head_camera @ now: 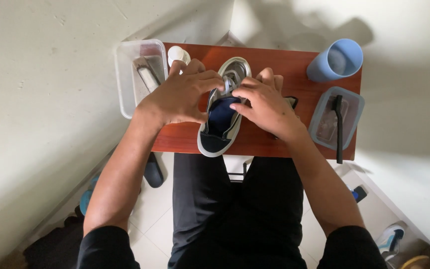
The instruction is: Applying a liquid treatment to a shoe sole and scrubbing it with a brush for repair or cleaning.
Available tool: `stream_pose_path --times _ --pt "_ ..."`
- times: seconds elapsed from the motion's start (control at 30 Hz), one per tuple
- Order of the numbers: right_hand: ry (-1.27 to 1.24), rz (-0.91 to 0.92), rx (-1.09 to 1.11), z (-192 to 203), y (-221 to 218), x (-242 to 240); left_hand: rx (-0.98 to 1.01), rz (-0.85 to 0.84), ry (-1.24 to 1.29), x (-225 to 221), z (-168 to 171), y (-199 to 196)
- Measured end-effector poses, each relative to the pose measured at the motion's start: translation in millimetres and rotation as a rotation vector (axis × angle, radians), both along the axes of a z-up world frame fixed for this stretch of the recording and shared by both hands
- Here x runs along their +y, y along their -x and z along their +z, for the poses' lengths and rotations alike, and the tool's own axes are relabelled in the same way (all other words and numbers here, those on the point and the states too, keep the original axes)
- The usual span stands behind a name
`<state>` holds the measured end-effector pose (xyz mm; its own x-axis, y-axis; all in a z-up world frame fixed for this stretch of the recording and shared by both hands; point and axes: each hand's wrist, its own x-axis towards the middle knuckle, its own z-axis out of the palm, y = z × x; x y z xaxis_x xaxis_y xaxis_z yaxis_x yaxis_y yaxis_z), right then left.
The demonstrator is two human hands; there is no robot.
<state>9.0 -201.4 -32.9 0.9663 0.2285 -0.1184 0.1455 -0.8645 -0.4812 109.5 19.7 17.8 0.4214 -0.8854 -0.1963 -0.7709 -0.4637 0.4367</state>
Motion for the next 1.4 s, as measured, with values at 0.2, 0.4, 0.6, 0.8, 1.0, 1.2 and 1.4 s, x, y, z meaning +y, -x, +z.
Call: stream_pose_path --times 0.2,0.4,0.6,0.8,1.0,1.2,1.4 --pt "0.228 -0.034 -0.205 -32 2 6 -0.043 -0.004 0.109 -8 -13 3" --pt "0.08 -0.064 -0.046 -14 4 11 -0.551 0.048 0.025 -29 -74 16" --pt "-0.026 -0.012 -0.176 -6 14 -9 -0.538 0.193 0.201 -22 -42 33" --pt "-0.255 -0.122 -0.3 -5 50 -22 -0.575 0.475 0.413 20 -45 85" --pt "-0.42 -0.252 -0.291 -27 97 -11 -0.306 0.732 0.435 60 -115 167" --pt "-0.484 -0.516 0.054 -41 132 25 -0.394 0.78 0.467 45 -138 205" --pt "-0.488 -0.635 0.279 -48 144 40 -0.519 0.76 0.429 16 -160 209"
